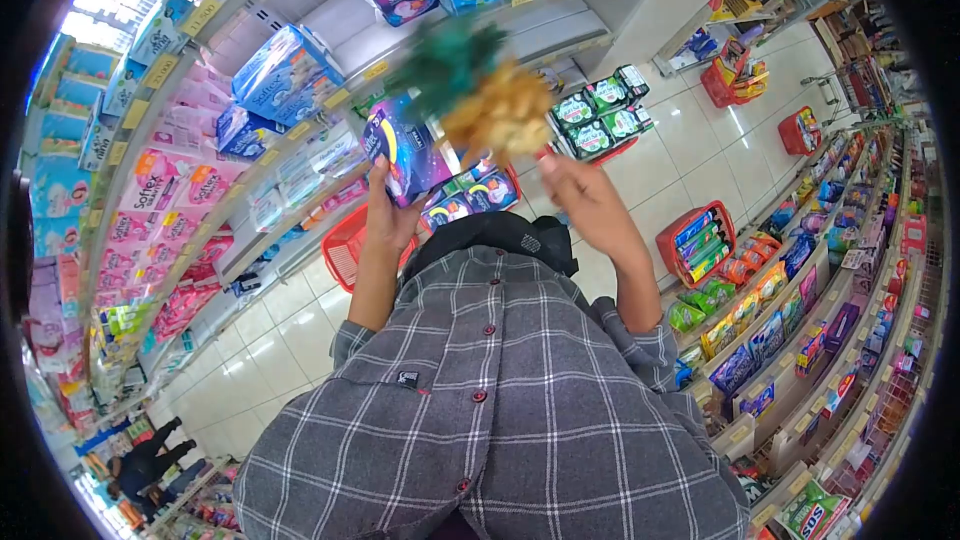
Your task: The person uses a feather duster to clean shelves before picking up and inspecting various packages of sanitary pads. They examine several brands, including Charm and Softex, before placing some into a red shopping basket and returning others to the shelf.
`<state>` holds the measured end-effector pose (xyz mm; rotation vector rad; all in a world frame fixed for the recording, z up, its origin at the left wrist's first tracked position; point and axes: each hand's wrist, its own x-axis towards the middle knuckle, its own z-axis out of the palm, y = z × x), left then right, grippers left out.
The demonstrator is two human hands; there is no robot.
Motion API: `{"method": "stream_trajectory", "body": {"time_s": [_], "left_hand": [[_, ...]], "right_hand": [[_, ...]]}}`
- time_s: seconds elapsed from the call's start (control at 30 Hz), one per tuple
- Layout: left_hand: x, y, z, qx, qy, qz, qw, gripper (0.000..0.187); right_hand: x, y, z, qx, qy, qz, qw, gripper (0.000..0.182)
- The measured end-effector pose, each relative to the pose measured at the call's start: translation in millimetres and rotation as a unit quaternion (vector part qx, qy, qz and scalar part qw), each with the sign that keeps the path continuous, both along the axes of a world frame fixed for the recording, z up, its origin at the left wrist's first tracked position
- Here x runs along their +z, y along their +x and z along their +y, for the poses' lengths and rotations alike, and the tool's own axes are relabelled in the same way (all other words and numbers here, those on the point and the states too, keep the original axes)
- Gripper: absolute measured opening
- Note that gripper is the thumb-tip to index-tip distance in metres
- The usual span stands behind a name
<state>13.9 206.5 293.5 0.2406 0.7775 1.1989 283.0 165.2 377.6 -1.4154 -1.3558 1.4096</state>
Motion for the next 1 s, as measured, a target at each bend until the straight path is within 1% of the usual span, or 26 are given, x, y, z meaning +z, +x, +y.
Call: {"method": "stream_trajectory", "body": {"time_s": [0.03,0.07,0.1,0.13,0.2,0.23,0.33,0.37,0.47,0.5,0.6,0.63,0.67,0.73,0.77,0.8,0.87,0.9,1.0], "left_hand": [[-14.6,-3.3,-0.7,-0.003,0.019,-0.006,1.0,0.045],[-40.4,-8.7,-1.5,-0.006,0.039,-0.013,0.999,0.044],[-33.7,-6.9,-0.7,-0.008,0.059,-0.021,0.998,0.043],[-26.9,-6.0,-0.4,-0.013,0.039,-0.016,0.999,0.043],[-5.5,-2.9,-1.3,-0.02,-0.001,-0.004,1.0,0.042],[-3.9,-1.9,-2.2,-0.032,-0.002,0.046,0.998,0.061],[7.2,1.8,-2.2,-0.046,-0.007,-0.001,0.999,0.063],[13.5,4.1,-2.4,-0.054,-0.014,-0.034,0.998,0.054],[15.7,11.0,-0.9,-0.093,0.024,-0.01,0.995,0.051],[16.8,16.2,0.3,-0.087,0.032,0.016,0.996,0.053],[20.9,30.2,4.7,-0.066,0.058,0.096,0.991,0.061],[18.4,31.2,9.5,-0.041,0.073,0.15,0.985,0.069],[20.4,29.5,10.7,-0.04,0.1,0.146,0.983,0.069],[33.0,23.9,9.7,-0.039,0.149,0.138,0.978,0.07],[16.3,14.8,12.7,-0.08,0.149,0.072,0.983,0.071],[7.9,11.7,7.4,-0.096,0.123,0.015,0.988,0.072],[-2.2,9.5,6.3,-0.074,0.06,-0.039,0.995,0.084],[-4.4,8.0,4.0,-0.075,0.062,-0.051,0.994,0.087],[-2.3,7.2,0.3,-0.035,0.1,-0.113,0.988,0.087]], "right_hand": [[3.1,-7.2,-4.4,0.044,0.014,-0.011,0.999,0.041],[7.1,-13.0,-5.8,0.088,0.029,-0.022,0.995,0.041],[13.9,-16.7,-4.2,0.134,0.007,-0.048,0.99,0.041],[8.8,-15.4,-1.0,0.109,0.021,-0.044,0.993,0.041],[-21.2,-9.6,12.0,0.06,0.049,-0.035,0.996,0.043],[-62.4,6.4,17.5,-0.003,0.032,-0.018,0.999,0.046],[-50.2,12.4,30.3,-0.103,-0.134,0.075,0.983,0.046],[-47.1,2.9,28.2,-0.115,-0.094,0.089,0.985,0.042],[-28.3,-38.7,29.7,-0.106,0.023,0.143,0.984,0.038],[-28.8,-45.0,32.7,-0.101,0.03,0.161,0.981,0.034],[-16.3,-62.2,37.5,-0.134,0.024,0.202,0.97,0.028],[-18.6,-66.9,40.8,-0.16,0.03,0.226,0.96,0.024],[-30.3,-65.7,44.0,-0.154,0.107,0.137,0.973,0.032],[-29.9,-74.3,48.4,-0.131,0.203,0.011,0.97,0.04],[-26.8,-75.8,43.8,-0.097,0.226,-0.031,0.969,0.035],[-18.4,-79.7,39.9,-0.077,0.225,0.007,0.971,0.033],[-3.5,-86.1,35.3,-0.032,0.225,0.083,0.97,0.029],[5.5,-78.1,30.2,-0.006,0.179,0.055,0.982,0.029],[24.0,-53.6,17.2,0.021,0.154,-0.099,0.983,0.03]]}}
